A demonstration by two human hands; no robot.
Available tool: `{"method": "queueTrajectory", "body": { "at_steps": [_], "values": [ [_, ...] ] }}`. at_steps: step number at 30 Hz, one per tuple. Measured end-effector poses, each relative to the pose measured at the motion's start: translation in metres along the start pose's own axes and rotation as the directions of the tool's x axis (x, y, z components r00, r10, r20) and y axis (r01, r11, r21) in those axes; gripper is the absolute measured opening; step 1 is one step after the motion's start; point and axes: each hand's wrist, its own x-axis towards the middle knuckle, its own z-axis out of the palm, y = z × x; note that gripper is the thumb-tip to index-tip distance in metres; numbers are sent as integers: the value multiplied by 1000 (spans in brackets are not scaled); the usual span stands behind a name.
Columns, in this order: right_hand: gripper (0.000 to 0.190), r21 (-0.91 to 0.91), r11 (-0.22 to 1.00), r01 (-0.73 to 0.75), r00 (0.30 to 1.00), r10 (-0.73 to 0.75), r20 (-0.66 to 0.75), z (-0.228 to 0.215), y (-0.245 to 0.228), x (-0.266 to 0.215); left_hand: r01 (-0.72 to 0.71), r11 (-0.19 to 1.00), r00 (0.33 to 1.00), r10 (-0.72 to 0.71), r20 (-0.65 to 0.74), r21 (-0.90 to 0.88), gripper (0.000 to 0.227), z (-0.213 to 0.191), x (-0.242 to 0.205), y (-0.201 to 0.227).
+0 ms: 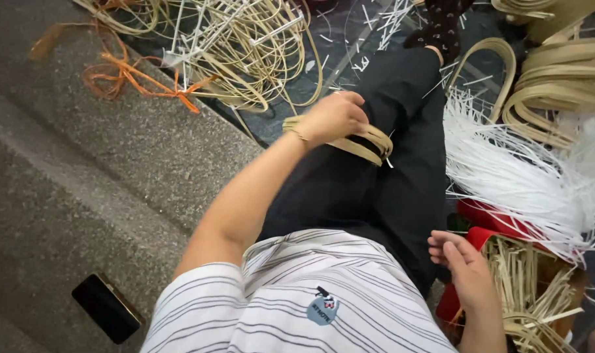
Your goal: The person constructs a frame by binding curved bamboo strips together with white plastic ties, tightening them by hand and trimming the excess with shears.
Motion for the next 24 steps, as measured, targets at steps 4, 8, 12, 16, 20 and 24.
{"method": "queueTrajectory", "body": {
  "at_steps": [4,8,12,16,20,24],
  "values": [
    [37,-66,998,9,1000,-9,5,10,-5,1,124,964,992,-120,29,-235,18,-100,-13,60],
    [78,-498,720,483,859,-500,110,73,-99,-20,-14,755,965,-161,-206,-655,20,-165,-50,132],
    [102,-757,88,647,506,-792,341,136,-154,-27,-98,422,930,-283,-234,-901,17,-127,-79,146],
    [61,-434,477,765,644,-533,549,163,-122,-24,-59,256,838,-512,-187,-965,19,-92,-105,106],
    [50,-591,340,732,681,-376,628,176,-113,-21,452,886,829,-462,-317,-109,20,-120,-107,61],
    [30,-629,195,753,626,-506,593,183,-88,-13,143,989,978,-137,-154,29,20,-109,-85,46]
  ]
}}
